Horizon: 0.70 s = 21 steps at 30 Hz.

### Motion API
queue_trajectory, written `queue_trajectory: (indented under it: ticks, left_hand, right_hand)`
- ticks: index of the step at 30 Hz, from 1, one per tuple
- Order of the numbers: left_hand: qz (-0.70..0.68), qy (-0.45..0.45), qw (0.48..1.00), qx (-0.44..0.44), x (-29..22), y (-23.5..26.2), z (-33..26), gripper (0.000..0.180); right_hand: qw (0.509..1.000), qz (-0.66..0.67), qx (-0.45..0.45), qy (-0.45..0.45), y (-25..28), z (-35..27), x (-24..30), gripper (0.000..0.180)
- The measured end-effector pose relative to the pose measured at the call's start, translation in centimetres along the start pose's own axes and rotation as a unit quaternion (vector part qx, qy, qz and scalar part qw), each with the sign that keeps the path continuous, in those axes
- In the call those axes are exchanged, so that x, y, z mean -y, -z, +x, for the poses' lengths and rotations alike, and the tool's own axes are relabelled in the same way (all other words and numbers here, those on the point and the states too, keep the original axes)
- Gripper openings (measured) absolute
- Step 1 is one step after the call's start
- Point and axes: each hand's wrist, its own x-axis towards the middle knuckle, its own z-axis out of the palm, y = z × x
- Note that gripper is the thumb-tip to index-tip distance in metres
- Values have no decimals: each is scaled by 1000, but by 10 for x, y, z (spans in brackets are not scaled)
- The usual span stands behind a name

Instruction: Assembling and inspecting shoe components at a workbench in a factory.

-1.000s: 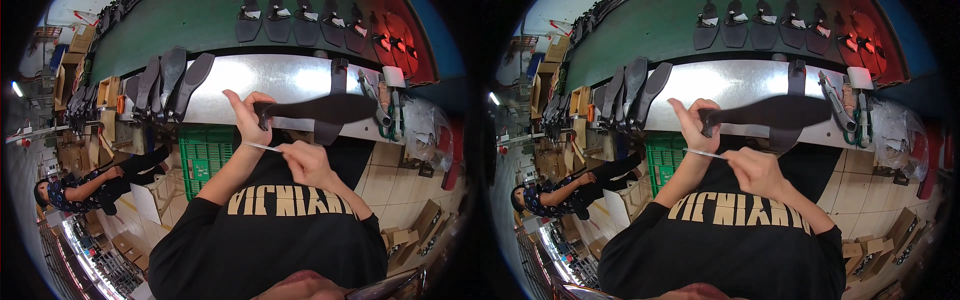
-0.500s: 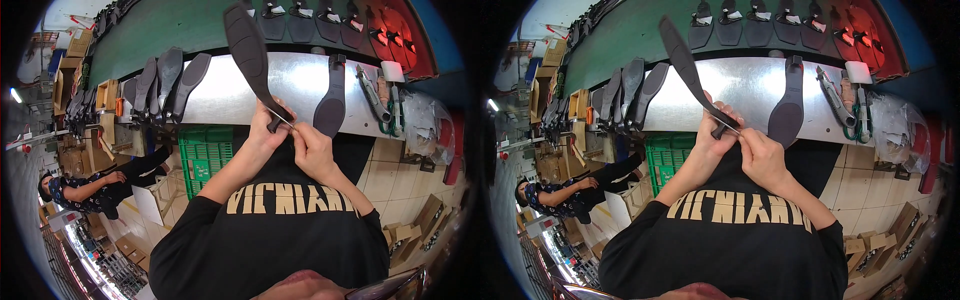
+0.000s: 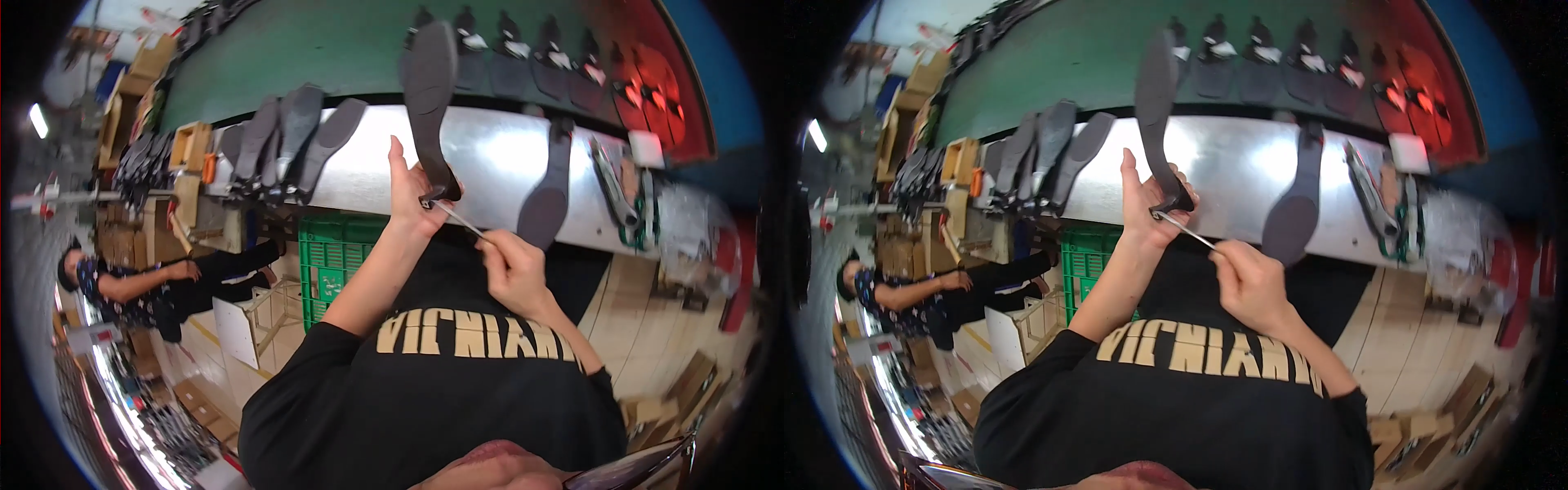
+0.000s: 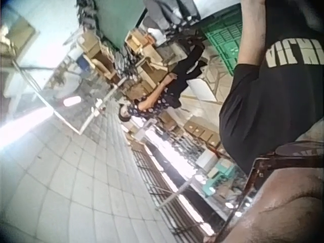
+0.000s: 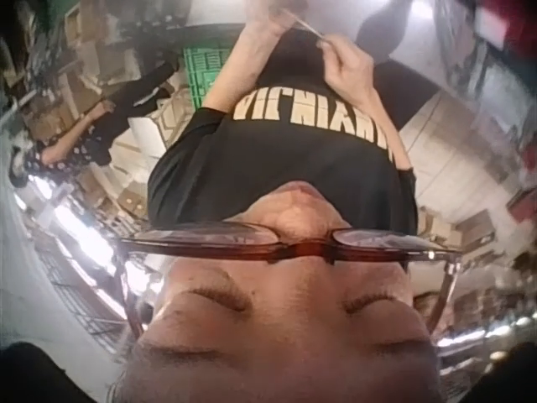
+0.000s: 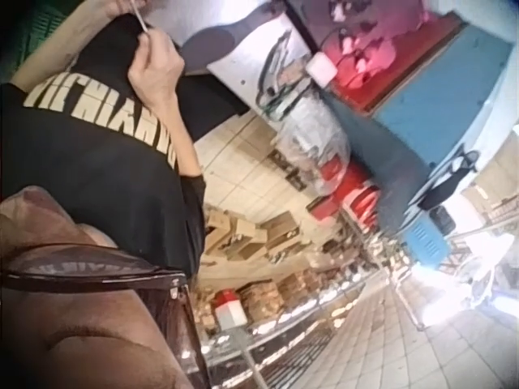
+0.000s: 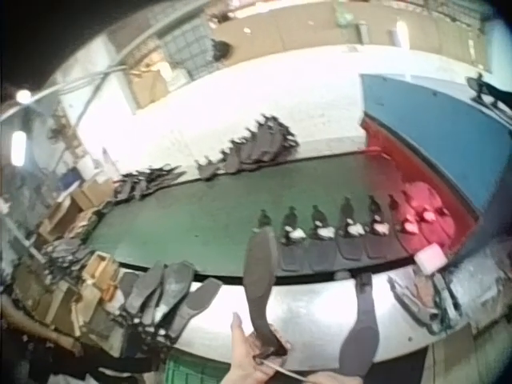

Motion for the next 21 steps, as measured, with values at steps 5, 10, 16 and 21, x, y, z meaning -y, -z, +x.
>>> queue_trajectory:
  ticks: [5, 10, 16, 21]
  left_hand:
    - [224, -313, 914, -130, -103, 16, -11, 20]
    - [434, -391, 757, -293, -263, 39, -76, 41]
    - [659, -394, 456, -449, -353, 68, -119, 54]
    - [719, -419, 493, -254, -263, 8, -4, 44]
  right_hand:
    - [991, 4, -81, -109, 36, 1, -22, 10]
    - [987, -10, -129, -95, 68, 13, -33, 14]
    - [974, -109, -184, -75, 88, 28, -52, 17]
    - [951, -248, -173, -60, 106, 33, -83, 34]
